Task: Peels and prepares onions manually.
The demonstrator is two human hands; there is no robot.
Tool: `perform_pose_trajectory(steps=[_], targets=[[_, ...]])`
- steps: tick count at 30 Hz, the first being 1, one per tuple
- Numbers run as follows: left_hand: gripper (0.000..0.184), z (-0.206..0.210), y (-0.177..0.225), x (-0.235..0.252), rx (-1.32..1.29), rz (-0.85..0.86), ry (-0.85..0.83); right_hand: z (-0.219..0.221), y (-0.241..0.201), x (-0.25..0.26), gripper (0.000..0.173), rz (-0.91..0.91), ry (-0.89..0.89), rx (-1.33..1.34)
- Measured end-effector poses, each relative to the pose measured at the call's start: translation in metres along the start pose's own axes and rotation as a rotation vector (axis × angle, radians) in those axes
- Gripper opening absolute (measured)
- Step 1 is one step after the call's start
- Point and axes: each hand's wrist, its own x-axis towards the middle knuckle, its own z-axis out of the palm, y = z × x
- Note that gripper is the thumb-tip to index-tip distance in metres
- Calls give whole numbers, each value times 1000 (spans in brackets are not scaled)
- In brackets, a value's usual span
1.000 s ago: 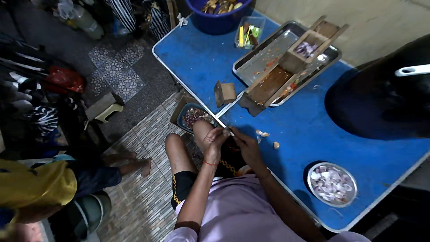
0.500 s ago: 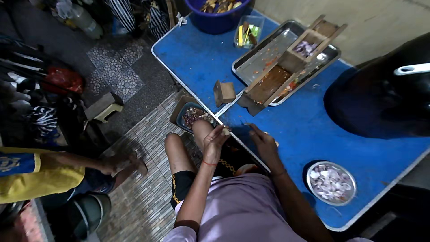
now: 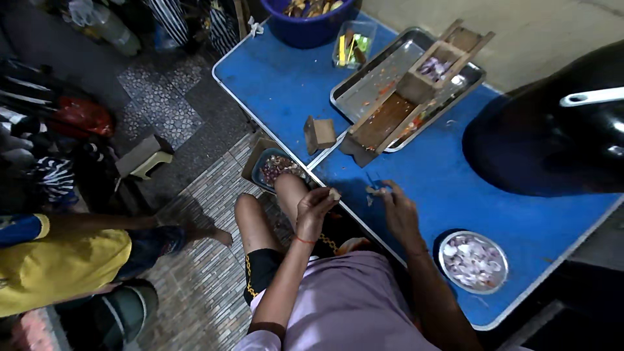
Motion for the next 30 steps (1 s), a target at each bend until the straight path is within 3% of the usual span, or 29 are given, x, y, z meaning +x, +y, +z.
perform_pose_trajectory(steps=[3,5,17,26,30], targets=[[19,1,-7,0,105,67,-23,11,-22,-17,44,-59,-209,420],[21,0,-12,1,168,114,-24,16,-37,-26,41,-77,-298,536],[23,1,-5,-4,410,276,-25,19,-40,-32,41,-219,-275,430],[19,4,-8,-7,506,370,8,28,-42,-37,37,-161,-137,296],[18,1,-7,-8,601,417,6,25,-45,-32,35,-133,-205,416]])
